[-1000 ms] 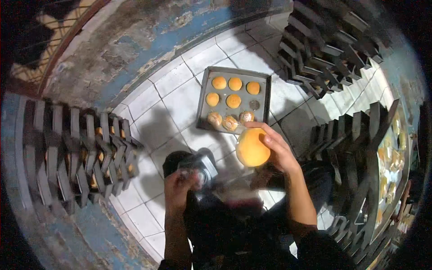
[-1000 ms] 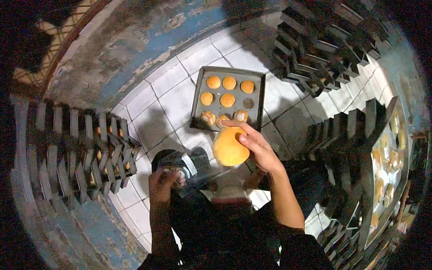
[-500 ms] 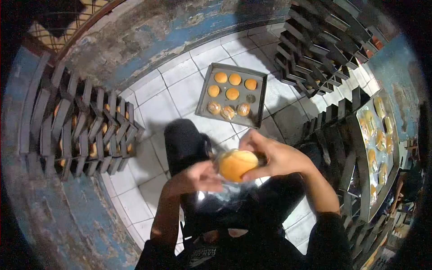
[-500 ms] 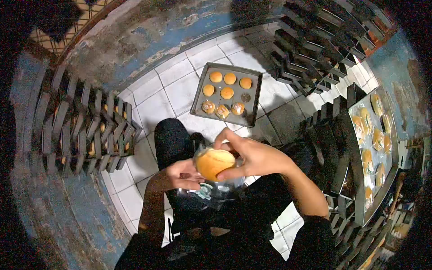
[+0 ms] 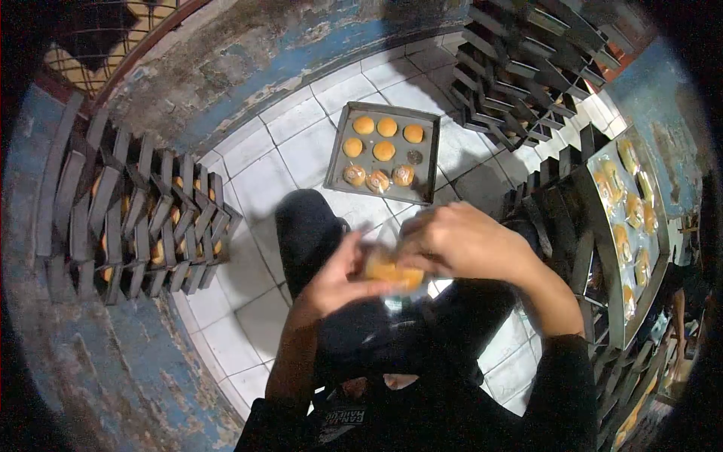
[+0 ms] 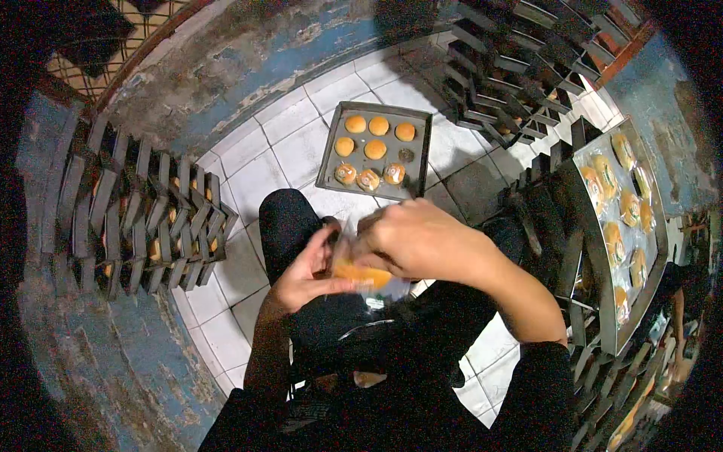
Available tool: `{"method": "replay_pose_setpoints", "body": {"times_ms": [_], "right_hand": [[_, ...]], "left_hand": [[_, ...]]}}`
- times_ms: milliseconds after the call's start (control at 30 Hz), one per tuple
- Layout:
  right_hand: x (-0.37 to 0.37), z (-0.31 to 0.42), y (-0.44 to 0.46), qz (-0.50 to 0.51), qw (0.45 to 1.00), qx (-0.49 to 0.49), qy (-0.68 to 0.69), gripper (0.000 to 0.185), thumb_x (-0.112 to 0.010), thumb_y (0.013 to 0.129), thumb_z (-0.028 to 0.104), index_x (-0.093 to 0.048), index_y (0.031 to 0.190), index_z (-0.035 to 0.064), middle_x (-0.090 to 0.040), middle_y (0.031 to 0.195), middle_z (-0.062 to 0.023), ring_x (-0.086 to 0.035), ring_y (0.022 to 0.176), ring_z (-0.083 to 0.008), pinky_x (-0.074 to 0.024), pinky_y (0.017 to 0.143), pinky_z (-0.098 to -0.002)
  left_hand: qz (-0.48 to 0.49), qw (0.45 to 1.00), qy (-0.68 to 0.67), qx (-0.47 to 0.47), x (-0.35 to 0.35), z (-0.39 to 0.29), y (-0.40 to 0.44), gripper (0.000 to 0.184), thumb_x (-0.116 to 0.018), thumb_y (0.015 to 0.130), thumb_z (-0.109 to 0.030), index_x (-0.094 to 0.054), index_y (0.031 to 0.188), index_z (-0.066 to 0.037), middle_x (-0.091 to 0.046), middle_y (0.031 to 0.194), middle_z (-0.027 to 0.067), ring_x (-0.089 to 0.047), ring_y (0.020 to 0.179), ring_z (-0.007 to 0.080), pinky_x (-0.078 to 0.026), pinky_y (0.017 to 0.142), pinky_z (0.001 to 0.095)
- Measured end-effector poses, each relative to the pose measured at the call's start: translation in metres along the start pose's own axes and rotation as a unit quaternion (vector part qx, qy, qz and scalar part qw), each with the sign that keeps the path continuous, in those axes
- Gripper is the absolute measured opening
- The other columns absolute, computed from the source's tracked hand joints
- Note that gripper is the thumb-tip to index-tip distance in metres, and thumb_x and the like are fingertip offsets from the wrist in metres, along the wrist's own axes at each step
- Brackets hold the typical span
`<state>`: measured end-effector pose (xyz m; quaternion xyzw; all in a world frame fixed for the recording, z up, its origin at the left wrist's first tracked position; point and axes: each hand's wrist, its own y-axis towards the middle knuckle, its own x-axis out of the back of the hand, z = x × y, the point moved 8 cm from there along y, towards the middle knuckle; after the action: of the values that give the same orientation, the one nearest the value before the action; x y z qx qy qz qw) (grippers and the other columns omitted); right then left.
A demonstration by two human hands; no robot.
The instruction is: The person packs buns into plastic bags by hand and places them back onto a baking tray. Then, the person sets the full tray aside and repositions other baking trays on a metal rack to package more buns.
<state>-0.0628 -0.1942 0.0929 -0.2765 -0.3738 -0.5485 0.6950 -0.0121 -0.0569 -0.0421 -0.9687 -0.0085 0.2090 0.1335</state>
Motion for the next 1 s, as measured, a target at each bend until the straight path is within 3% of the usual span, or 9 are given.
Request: {"method": "replay_pose_setpoints", "body": {"times_ms": [67,100,133,267,567,667,867,967,1000], "right_hand": [[-0.001,0.011,0.007,-0.013,0.993,-0.012,-0.115,0.018,-0.069,0.092,0.025,-0.078,0.093,0.0088,-0.075,0.083,-0.0133,-0.076,0.076,-0.0316,-0.0604,0.066,-0.0451],[-0.005,0.018,0.011,-0.025,0.974,-0.023,-0.223,0.017,-0.07,0.089,0.023,-0.078,0.091,0.0092,-0.075,0.081,-0.012,-0.077,0.072,-0.029,-0.061,0.063,-0.0434],[-0.031,0.019,0.014,0.0,0.965,0.002,-0.262,0.018,-0.069,0.084,0.021,-0.077,0.095,0.0081,-0.075,0.081,-0.0094,-0.077,0.069,-0.0247,-0.0611,0.058,-0.0403],[-0.052,0.061,0.024,-0.102,0.989,0.099,-0.039,0.028,-0.072,0.091,0.021,-0.071,0.111,0.0013,-0.074,0.089,-0.0167,-0.077,0.077,-0.0311,-0.0621,0.062,-0.0418],[-0.066,0.05,0.037,-0.107,0.993,-0.017,0.047,0.031,-0.072,0.094,0.019,-0.055,0.115,0.0058,-0.072,0.091,-0.0179,-0.074,0.079,-0.0388,-0.0598,0.068,-0.049],[-0.067,0.054,0.036,-0.142,0.988,0.038,0.048,0.03,-0.073,0.093,0.014,-0.052,0.112,0.0062,-0.071,0.089,-0.0148,-0.074,0.083,-0.0382,-0.0592,0.069,-0.0491],[-0.047,0.06,0.02,0.008,0.896,0.068,0.44,0.03,-0.086,0.088,0.014,-0.069,0.11,0.0066,-0.076,0.096,-0.0041,-0.074,0.082,-0.0174,-0.0571,0.07,-0.0334],[-0.029,0.026,0.032,-0.204,0.964,-0.016,0.173,0.031,-0.088,0.081,0.012,-0.076,0.109,0.0068,-0.073,0.11,-0.0061,-0.07,0.094,-0.0232,-0.057,0.084,-0.0347],[-0.03,0.029,0.045,-0.254,0.964,0.007,0.083,0.032,-0.087,0.081,0.012,-0.076,0.11,0.0072,-0.071,0.115,-0.0076,-0.068,0.1,-0.0259,-0.0566,0.089,-0.0374]], "left_hand": [[-0.265,0.956,-0.116,-0.042,0.039,0.028,-0.007,0.101,-0.081,0.095,-0.017,-0.012,0.168,-0.012,-0.047,0.156,0.0208,-0.056,0.138,0.0373,-0.05,0.112,0.0484],[-0.245,0.941,-0.234,-0.013,0.032,0.026,-0.002,0.094,-0.071,0.102,-0.041,-0.01,0.168,-0.014,-0.032,0.167,0.0215,-0.049,0.142,0.0464,-0.046,0.116,0.0529],[-0.184,0.896,-0.401,-0.042,0.017,0.012,0.005,0.068,-0.046,0.109,-0.058,-0.033,0.163,-0.018,-0.052,0.157,0.0162,-0.048,0.145,0.0438,-0.044,0.114,0.0651],[-0.15,0.853,-0.463,-0.186,0.031,-0.011,0.019,0.075,-0.042,0.107,-0.065,-0.044,0.157,-0.009,-0.046,0.159,0.023,-0.039,0.15,0.0503,-0.038,0.112,0.0786],[-0.253,0.86,-0.373,-0.239,0.042,-0.043,0.001,0.075,-0.04,0.109,-0.062,-0.036,0.16,-0.008,-0.049,0.155,0.0219,-0.049,0.144,0.0431,-0.049,0.11,0.0707],[-0.268,0.851,-0.361,-0.271,0.05,-0.039,-0.001,0.072,-0.044,0.105,-0.067,-0.041,0.16,-0.02,-0.045,0.159,0.02,-0.037,0.151,0.0507,-0.037,0.114,0.0787],[-0.296,0.82,-0.422,-0.248,0.086,-0.026,-0.02,0.083,-0.036,0.105,-0.072,-0.039,0.159,-0.01,-0.044,0.16,0.0227,-0.034,0.153,0.0509,-0.026,0.117,0.0818],[-0.327,0.893,-0.191,-0.244,0.087,-0.039,-0.037,0.09,-0.028,0.104,-0.076,-0.04,0.159,-0.006,-0.043,0.161,0.0226,-0.039,0.149,0.0492,-0.031,0.118,0.0744],[-0.231,0.887,-0.283,-0.283,0.08,-0.036,-0.036,0.089,-0.028,0.104,-0.075,-0.041,0.158,-0.006,-0.044,0.16,0.022,-0.043,0.148,0.0454,-0.033,0.12,0.0681]]}}
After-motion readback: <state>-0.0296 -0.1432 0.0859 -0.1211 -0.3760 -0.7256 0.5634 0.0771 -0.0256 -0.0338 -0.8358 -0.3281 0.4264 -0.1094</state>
